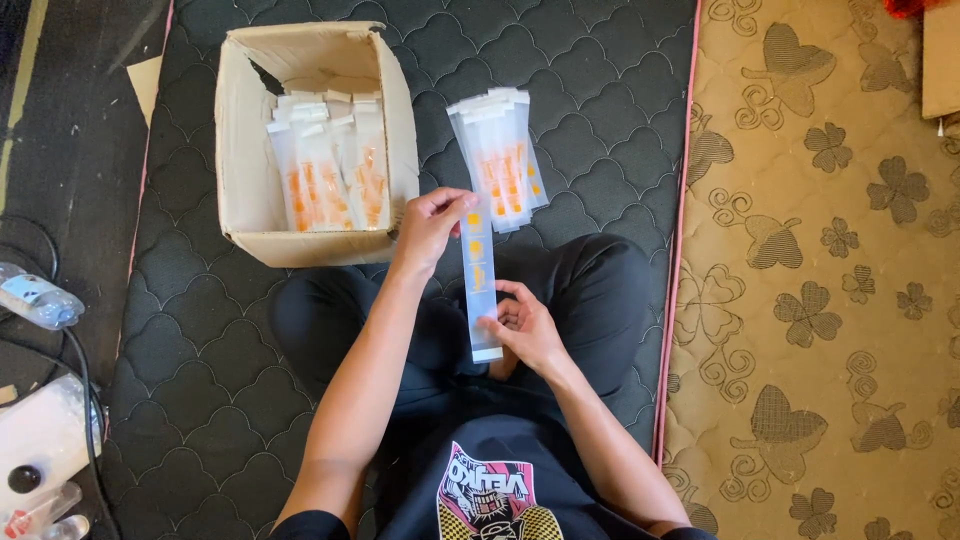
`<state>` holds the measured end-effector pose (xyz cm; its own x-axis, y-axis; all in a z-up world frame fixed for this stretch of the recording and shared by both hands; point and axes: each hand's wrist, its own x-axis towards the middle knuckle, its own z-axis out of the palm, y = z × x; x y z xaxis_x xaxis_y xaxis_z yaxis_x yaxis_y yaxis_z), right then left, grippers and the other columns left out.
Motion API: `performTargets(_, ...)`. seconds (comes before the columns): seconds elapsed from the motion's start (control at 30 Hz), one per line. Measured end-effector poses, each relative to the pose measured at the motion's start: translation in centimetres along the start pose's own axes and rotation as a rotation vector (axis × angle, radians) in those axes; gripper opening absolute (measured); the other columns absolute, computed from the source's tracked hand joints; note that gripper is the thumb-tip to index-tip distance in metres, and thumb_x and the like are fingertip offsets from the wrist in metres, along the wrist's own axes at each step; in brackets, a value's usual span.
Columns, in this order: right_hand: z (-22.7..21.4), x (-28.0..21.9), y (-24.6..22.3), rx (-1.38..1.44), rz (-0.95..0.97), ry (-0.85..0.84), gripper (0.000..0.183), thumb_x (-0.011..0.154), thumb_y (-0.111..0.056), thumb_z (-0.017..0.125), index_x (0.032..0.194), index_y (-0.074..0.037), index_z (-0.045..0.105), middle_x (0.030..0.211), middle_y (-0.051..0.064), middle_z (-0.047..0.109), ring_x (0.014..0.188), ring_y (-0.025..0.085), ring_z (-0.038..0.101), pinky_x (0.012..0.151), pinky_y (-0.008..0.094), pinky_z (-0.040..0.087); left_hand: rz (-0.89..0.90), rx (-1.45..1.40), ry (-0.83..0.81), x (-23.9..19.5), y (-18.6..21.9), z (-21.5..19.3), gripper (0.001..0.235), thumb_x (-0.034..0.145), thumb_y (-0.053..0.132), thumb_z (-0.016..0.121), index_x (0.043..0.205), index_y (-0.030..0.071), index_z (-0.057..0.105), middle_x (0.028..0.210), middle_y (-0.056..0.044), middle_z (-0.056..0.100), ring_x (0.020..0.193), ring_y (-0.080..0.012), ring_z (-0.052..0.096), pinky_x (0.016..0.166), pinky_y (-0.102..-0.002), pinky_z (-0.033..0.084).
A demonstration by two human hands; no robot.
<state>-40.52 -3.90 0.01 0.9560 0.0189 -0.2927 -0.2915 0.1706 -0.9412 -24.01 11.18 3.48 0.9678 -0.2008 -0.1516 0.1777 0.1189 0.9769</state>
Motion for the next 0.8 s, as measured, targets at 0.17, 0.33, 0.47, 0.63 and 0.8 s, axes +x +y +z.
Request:
performTargets(0.17,0.0,0.1,0.8,0.017,0.01,0.015,0.054,0.083,-0.001,0.083,0.129,-0.002,0.055,0.078,0.008,0.069,0.068,0.01,0.071,0.065,0.02,0.061,0.019,-0.058,-0.033,0.7,-1.6,-0.5,0.018,0.092,0.018,0.078,0.101,0.003,0.079,0.074,-0.005,0.062,0.06,-0.0078,0.057,0.054,-0.022,0.054)
performTargets(0.33,-0.1,0.1,0.4,0.013,0.026,0.021,0.042,0.082,-0.002,0.084,0.116,-0.002,0.06,0.078,0.008,0.069,0.068,0.011,0.071,0.065,0.022,0.062,0.044,-0.072,-0.043,0.9,-1.9,-0.7,0.017,0.093,0.019,0.079,0.099,0.003,0.078,0.074,-0.004,0.06,0.061,-0.0083,0.057,0.055,-0.022,0.053)
performTargets(0.47,-0.2,0.2,0.6,0.004,0.031,0.031,0.041,0.082,-0.002,0.084,0.114,-0.001,0.059,0.079,0.009,0.069,0.069,0.011,0.07,0.065,0.022,0.061,0.046,-0.073,-0.045,0.6,-1.4,-0.6,0.018,0.092,0.02,0.079,0.1,0.003,0.078,0.073,-0.003,0.058,0.061,-0.0083,0.057,0.054,-0.022,0.053)
performTargets(0.63,0.2,-0.1,0.0,0.012,0.032,0.055,0.037,0.082,-0.003,0.085,0.108,-0.002,0.06,0.079,0.007,0.069,0.068,0.008,0.07,0.065,0.019,0.06,0.043,-0.079,-0.046,0.5,-1.5,-0.3,0.018,0.092,0.019,0.08,0.099,0.003,0.078,0.072,-0.002,0.057,0.061,-0.0082,0.056,0.054,-0.023,0.052)
performTargets(0.8,0.5,-0.2,-0.6,0.023,0.021,0.054,0.031,0.082,-0.002,0.084,0.102,-0.002,0.06,0.077,0.007,0.069,0.066,0.009,0.069,0.062,0.019,0.059,0.036,-0.08,-0.043,-0.2,-0.3,0.2,0.019,0.092,0.021,0.08,0.098,0.003,0.078,0.071,-0.001,0.056,0.061,-0.0079,0.057,0.053,-0.022,0.053)
